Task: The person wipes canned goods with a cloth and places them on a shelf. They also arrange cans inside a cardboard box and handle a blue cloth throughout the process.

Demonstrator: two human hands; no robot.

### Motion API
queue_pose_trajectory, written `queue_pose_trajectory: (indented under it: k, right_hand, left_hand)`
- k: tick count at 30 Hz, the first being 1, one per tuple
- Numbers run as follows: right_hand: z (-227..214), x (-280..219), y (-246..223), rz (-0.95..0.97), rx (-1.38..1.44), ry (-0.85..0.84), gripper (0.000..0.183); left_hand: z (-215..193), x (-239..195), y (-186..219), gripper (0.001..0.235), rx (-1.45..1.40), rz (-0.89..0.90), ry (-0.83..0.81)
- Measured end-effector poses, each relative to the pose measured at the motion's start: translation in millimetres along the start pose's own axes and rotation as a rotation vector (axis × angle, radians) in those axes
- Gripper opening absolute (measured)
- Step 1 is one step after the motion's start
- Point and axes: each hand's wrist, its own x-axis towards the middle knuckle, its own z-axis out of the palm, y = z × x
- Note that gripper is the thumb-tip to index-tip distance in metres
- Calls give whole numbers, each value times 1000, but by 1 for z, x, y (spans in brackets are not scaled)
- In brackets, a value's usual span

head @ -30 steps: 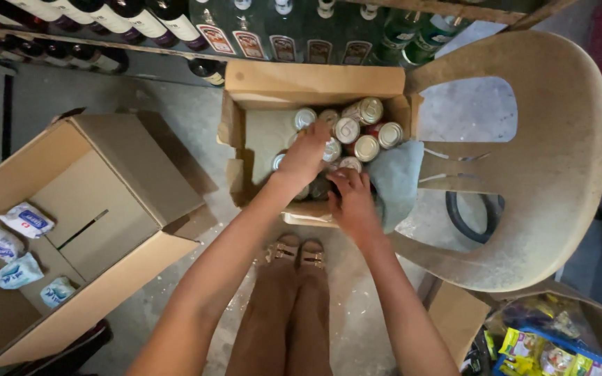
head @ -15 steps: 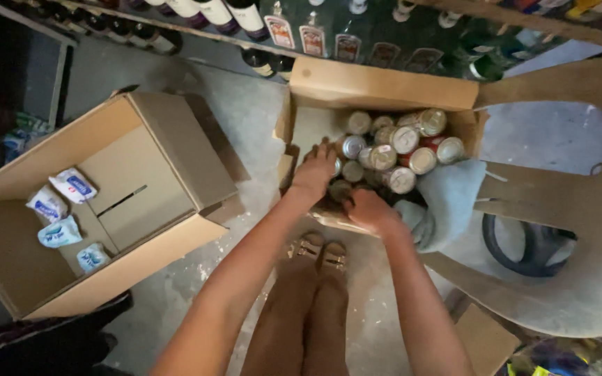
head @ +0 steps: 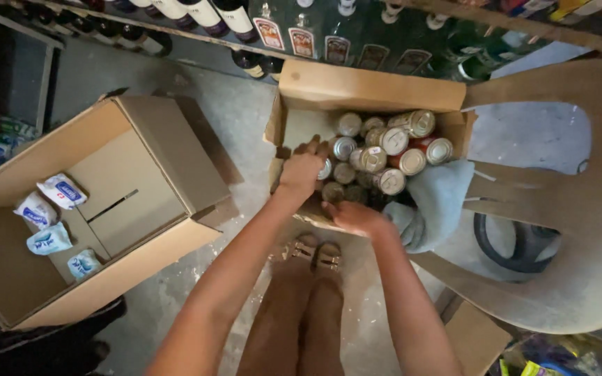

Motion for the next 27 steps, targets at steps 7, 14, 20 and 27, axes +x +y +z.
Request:
queue_pose_trajectory:
  k: [7,14,20,27]
  right_hand:
    - [44,65,68,-531,-329,148,56]
    - [45,65,52,-278,19,67,53]
    - [23,27,20,-27,173,38,65]
    - [8,14,23,142,215,156,44]
  left_hand:
    - [-88,19,50,54,-80,108,66]
    - [-30,81,56,43,-158,206,154]
    - [-12,78,47,42,-271,176,184]
    - [-30,0,46,41,-414,56,295]
